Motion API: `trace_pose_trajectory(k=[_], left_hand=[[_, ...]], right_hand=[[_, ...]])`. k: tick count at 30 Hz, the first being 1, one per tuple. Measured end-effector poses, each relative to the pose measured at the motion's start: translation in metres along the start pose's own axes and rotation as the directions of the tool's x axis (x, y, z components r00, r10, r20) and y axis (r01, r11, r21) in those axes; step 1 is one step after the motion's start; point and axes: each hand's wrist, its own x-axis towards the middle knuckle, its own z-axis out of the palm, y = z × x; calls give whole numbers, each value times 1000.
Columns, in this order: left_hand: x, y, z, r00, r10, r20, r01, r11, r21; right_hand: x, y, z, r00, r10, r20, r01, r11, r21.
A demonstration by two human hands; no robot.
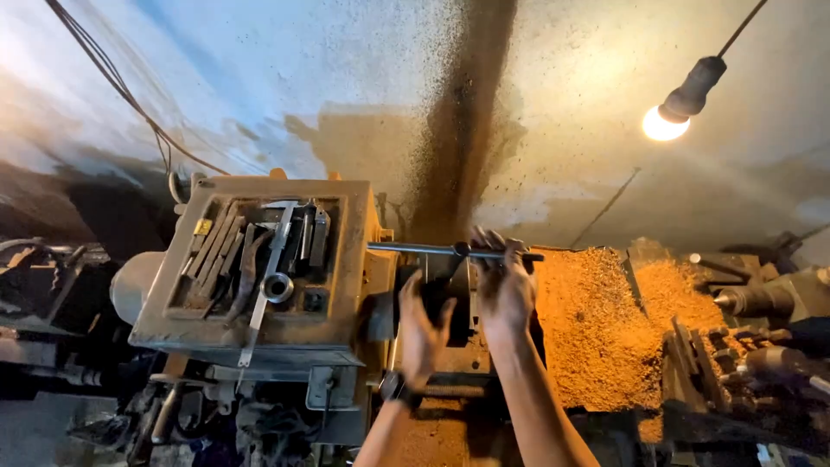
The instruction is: Operating a lathe machine to shape a metal component.
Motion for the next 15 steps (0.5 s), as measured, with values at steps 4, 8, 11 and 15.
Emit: trace_pose_trajectory(k=[4, 8, 11, 15], left_hand=[[53, -19, 46, 970, 244, -2, -244, 969, 39], [45, -50, 50, 981, -33, 191, 82, 965, -250], [52, -48, 35, 905, -274, 324, 334, 931, -145], [61, -58, 29, 942, -14, 336, 37, 997, -65]], right_hand=[[13, -4, -27, 995, -41, -90, 52, 992, 116], [85, 0, -27, 999, 15, 49, -18, 997, 75], [121, 18, 48, 956, 293, -28, -279, 872, -403], [115, 71, 119, 770, 637, 30, 223, -224, -949]])
